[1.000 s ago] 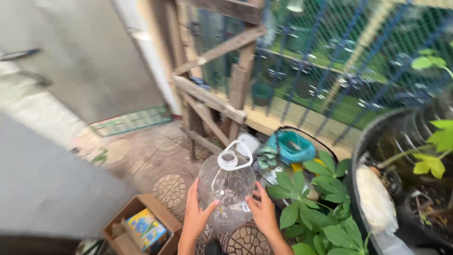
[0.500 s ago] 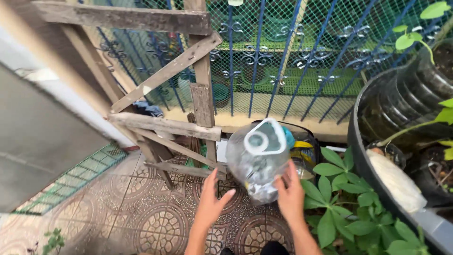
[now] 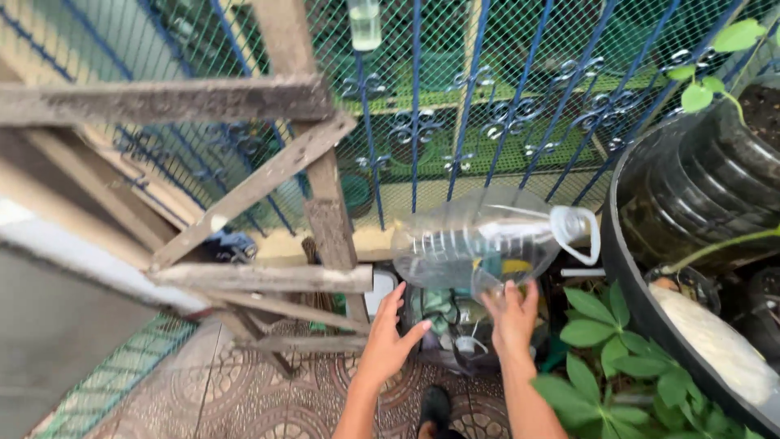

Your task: Organize gardening items, containers, and supplies in an outdoor patio area.

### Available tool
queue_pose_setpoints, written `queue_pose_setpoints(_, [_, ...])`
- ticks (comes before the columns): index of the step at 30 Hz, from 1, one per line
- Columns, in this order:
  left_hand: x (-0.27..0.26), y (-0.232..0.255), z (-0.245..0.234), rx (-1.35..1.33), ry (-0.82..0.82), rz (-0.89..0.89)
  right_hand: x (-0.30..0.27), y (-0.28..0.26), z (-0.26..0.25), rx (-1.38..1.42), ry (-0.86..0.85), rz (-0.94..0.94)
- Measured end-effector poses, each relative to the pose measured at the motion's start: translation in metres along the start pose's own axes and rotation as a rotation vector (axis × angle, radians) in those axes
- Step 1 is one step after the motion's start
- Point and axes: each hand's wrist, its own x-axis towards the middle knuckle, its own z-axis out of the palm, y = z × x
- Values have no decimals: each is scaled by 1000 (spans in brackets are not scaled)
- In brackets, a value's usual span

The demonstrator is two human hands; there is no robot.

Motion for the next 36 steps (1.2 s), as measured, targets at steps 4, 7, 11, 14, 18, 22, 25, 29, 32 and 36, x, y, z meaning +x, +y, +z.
queue_pose_setpoints(4, [32,-12,-9,45,-28,-15,39,55,-3,279,111,160])
queue_pose_setpoints(7, [62,-44,-12,64,15,-23,71,96,-19,427,118,210])
queue_pose_setpoints(11, [86,-38,-14,57,-9,-29,74,123,-27,475,247,274])
queue_pose_setpoints(14, [113,-33,-10,64,-100,-78,92,169,-46,497,301,412])
queue_pose_setpoints(18, [131,-26,-8,120,-226,-28,78,231,-86,486,268,484])
queue_pose_setpoints(22, [159,-21,-11,156,-311,-26,67,194,-55,447,393,552])
queue_pose_setpoints(25, [170,-22,-11,158,-315,61,51,152,-23,294,487,580])
queue_pose_setpoints(29, [177,-36,-6,216,-373,88,55,163,-33,397,543,501])
queue_pose_setpoints(32, [179,-45,-4,267,-442,66,44,148,-30,344,599,467])
queue_pose_setpoints(36, [180,-48,6,218,-495,33,26,140,-37,318,673,401])
